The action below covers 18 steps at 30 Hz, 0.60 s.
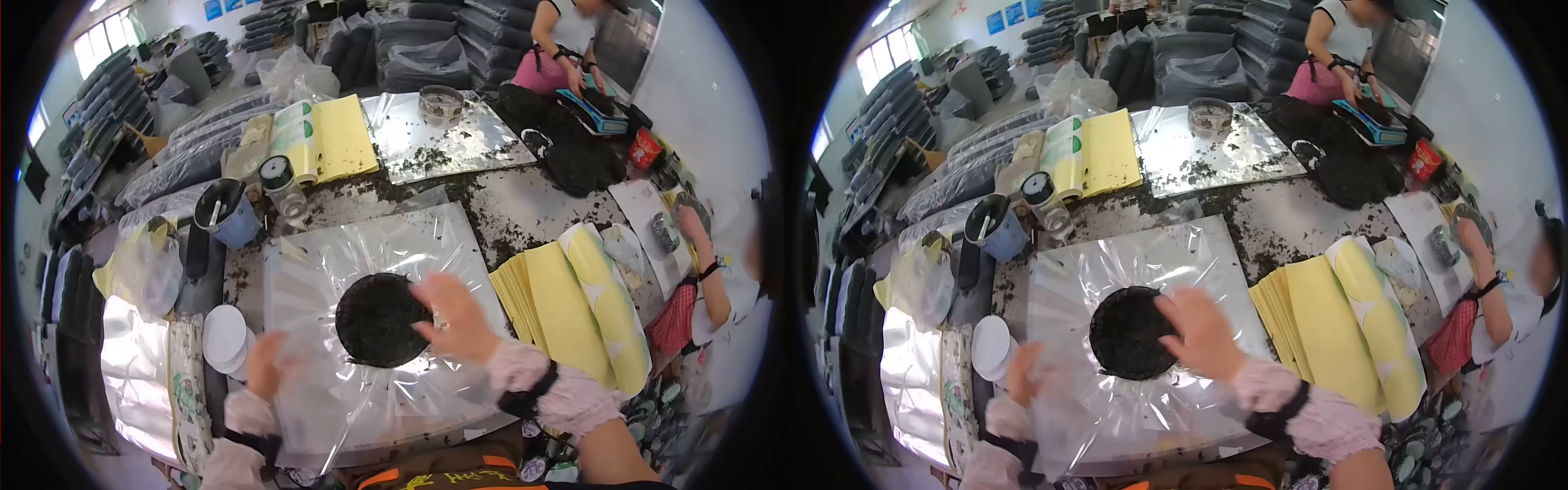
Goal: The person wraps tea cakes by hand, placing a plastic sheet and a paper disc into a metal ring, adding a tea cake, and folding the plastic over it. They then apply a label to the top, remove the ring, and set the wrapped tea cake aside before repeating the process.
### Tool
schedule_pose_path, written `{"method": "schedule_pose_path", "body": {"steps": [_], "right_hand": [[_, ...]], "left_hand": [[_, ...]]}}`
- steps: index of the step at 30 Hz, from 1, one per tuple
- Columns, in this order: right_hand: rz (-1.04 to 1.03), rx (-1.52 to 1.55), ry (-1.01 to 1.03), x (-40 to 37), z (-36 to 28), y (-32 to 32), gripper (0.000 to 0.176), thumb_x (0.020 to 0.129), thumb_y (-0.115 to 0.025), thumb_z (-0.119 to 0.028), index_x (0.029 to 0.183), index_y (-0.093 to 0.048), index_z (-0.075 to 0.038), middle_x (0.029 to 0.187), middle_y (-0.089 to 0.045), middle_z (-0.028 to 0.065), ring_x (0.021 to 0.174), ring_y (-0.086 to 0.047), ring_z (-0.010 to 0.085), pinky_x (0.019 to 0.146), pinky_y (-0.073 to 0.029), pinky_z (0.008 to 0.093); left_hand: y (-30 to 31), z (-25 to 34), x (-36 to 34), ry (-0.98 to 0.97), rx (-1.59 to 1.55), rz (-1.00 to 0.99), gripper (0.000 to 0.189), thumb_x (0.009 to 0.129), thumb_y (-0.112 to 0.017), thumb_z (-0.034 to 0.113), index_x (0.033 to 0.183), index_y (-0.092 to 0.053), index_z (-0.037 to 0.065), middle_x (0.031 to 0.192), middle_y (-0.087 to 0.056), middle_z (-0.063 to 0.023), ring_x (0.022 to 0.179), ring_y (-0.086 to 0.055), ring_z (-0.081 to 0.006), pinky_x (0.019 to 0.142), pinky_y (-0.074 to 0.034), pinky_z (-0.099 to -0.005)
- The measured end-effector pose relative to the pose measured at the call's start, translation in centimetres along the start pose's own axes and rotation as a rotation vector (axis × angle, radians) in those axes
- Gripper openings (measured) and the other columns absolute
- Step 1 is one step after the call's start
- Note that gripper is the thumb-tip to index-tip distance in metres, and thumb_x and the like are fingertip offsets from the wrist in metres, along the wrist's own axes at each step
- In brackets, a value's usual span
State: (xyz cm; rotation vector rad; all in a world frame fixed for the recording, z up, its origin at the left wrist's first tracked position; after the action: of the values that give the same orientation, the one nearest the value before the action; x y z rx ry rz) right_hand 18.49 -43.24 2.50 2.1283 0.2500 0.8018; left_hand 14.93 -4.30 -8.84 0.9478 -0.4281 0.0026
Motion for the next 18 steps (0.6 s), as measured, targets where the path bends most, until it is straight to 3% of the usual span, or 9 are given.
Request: {"method": "schedule_pose_path", "body": {"steps": [2,4,6,7,8,11,13,15,18], "right_hand": [[0.167,-0.183,-0.470,-6.2,5.7,4.6,0.078,0.075,-0.084,-0.033,0.137,-0.053,0.001,0.122,-0.062,0.0236,0.115,-0.060,0.0375,0.098,-0.048,0.0459],[-0.365,0.236,-0.987,-10.9,9.5,3.3,0.064,0.084,-0.079,-0.024,0.137,-0.053,0.002,0.099,-0.071,0.0158,0.085,-0.070,0.0266,0.075,-0.055,0.0370],[-0.356,0.444,-0.885,-10.3,8.2,4.5,0.051,0.089,-0.074,-0.017,0.132,-0.057,0.002,0.089,-0.072,0.0097,0.072,-0.068,0.0190,0.065,-0.054,0.0314],[-0.354,0.557,-0.834,-10.0,7.1,5.1,0.044,0.091,-0.072,-0.013,0.130,-0.059,0.003,0.084,-0.073,0.0066,0.065,-0.067,0.0151,0.061,-0.054,0.0286],[-0.061,0.820,-0.819,-8.7,7.0,7.7,0.031,0.092,-0.068,-0.004,0.122,-0.066,0.001,0.087,-0.072,0.0062,0.071,-0.067,0.0120,0.063,-0.053,0.0259],[0.384,0.389,-0.790,-8.3,11.2,9.7,0.035,0.088,-0.073,-0.008,0.121,-0.066,0.001,0.093,-0.073,0.0095,0.078,-0.069,0.0165,0.070,-0.056,0.0289],[-0.013,0.033,-0.517,-10.2,10.5,2.0,0.062,0.083,-0.082,-0.023,0.135,-0.057,-0.001,0.115,-0.069,0.0195,0.122,-0.057,0.0296,0.103,-0.045,0.0419],[0.034,0.425,-0.397,-7.9,4.7,-2.7,0.079,0.078,-0.086,-0.031,0.144,-0.051,-0.004,0.136,-0.058,0.0233,0.148,-0.030,0.0374,0.120,-0.025,0.0450],[0.191,0.421,-0.331,-1.5,1.1,-5.3,0.060,0.085,-0.078,-0.017,0.139,-0.055,-0.005,0.138,-0.058,0.0202,0.137,-0.046,0.0370,0.112,-0.037,0.0395]], "left_hand": [[-3.7,7.9,1.3,-0.183,-0.045,-0.173,0.045,0.081,-0.077,0.025,0.116,-0.062,0.000,0.124,-0.063,-0.0150,0.115,-0.062,-0.0315,0.107,-0.043,-0.0402],[-4.0,17.1,5.5,-0.369,-0.048,-0.190,0.050,0.079,-0.079,0.030,0.116,-0.061,0.001,0.126,-0.062,-0.0172,0.118,-0.061,-0.0342,0.112,-0.038,-0.0439],[-4.3,19.9,6.9,-0.472,-0.186,-0.121,0.046,0.079,-0.078,0.031,0.111,-0.062,0.002,0.120,-0.064,-0.0168,0.115,-0.061,-0.0351,0.111,-0.038,-0.0456],[-6.0,18.8,7.4,-0.278,-0.142,-0.165,0.045,0.079,-0.079,0.031,0.110,-0.062,0.003,0.114,-0.065,-0.0152,0.109,-0.061,-0.0346,0.106,-0.040,-0.0456],[-7.7,17.6,7.6,-0.086,-0.095,-0.216,0.044,0.078,-0.080,0.030,0.108,-0.062,0.004,0.108,-0.065,-0.0136,0.103,-0.062,-0.0342,0.102,-0.042,-0.0456],[-8.4,17.1,7.3,0.135,-0.093,-0.041,0.035,0.073,-0.081,0.016,0.098,-0.059,0.006,0.093,-0.063,-0.0104,0.093,-0.060,-0.0337,0.091,-0.044,-0.0440],[-8.3,17.7,8.0,0.123,-0.072,0.001,0.037,0.071,-0.082,0.012,0.099,-0.059,0.006,0.091,-0.062,-0.0085,0.091,-0.059,-0.0313,0.082,-0.045,-0.0431],[-8.5,17.7,8.4,0.137,-0.052,-0.024,0.041,0.071,-0.081,0.011,0.104,-0.059,0.006,0.095,-0.061,-0.0097,0.093,-0.059,-0.0310,0.085,-0.045,-0.0428],[-7.8,17.9,8.0,0.185,-0.228,0.001,0.053,0.071,-0.081,0.012,0.118,-0.058,0.004,0.113,-0.059,-0.0145,0.107,-0.057,-0.0345,0.098,-0.042,-0.0450]]}}
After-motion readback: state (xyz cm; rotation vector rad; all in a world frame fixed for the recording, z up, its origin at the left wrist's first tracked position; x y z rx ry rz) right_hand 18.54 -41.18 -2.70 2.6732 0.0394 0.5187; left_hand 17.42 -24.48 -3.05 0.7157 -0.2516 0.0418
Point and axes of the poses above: each hand's wrist, its own x-axis towards the middle knuckle, its own y-axis out of the back of the hand, z = x × y, the point moved 7 cm from there along x, towards the middle knuckle
